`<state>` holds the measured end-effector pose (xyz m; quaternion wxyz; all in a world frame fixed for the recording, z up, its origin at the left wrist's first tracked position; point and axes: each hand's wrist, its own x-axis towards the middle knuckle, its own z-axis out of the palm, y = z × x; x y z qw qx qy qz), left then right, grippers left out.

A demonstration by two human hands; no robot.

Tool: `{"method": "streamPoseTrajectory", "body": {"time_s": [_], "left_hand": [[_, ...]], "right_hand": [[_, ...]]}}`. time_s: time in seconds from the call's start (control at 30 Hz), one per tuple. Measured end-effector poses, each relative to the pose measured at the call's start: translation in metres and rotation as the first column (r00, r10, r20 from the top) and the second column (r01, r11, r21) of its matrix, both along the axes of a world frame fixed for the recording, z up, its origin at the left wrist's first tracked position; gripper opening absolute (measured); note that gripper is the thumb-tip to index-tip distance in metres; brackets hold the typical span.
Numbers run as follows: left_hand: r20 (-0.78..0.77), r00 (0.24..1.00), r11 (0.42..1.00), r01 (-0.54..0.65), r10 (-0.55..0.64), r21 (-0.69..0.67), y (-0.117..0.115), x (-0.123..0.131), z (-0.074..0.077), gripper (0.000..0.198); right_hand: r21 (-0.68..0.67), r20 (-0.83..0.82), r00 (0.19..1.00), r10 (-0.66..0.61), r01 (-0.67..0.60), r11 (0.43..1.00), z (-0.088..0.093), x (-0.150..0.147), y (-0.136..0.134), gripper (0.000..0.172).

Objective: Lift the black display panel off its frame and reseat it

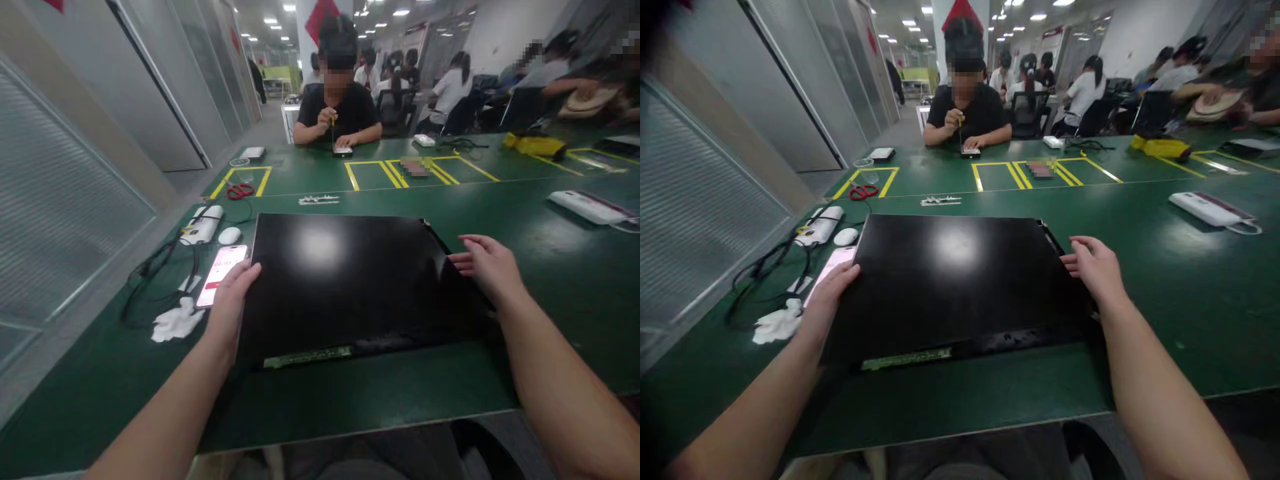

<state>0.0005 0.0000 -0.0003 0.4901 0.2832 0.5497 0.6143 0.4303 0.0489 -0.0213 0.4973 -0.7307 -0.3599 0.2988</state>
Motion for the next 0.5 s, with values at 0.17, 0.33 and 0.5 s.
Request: {"method": "streamPoseTrajectory", "body": {"time_s": [0.17, 0.33, 0.5], "left_hand": [[-0.02, 1.0, 1.0, -0.023, 0.023, 0.006, 0.001, 0.001, -0.002, 0.027], [-0.01, 1.0, 1.0, 0.007, -0.007, -0.01, 0.0, 0.003, -0.004, 0.029], [-0.01, 0.999, 0.999, 0.033, -0.033, -0.002, -0.002, 0.007, -0.003, 0.036]], "right_hand": [[-0.009, 0.014, 1.0, 0.007, -0.007, 1.0, -0.002, 0.004, 0.0, 0.023], [-0.016, 0.053, 0.998, 0.02, -0.019, 1.0, -0.006, 0.009, 0.001, 0.02], [-0.037, 0.063, 0.998, 0.007, -0.005, 0.999, -0.01, 0.013, 0.002, 0.013]]}}
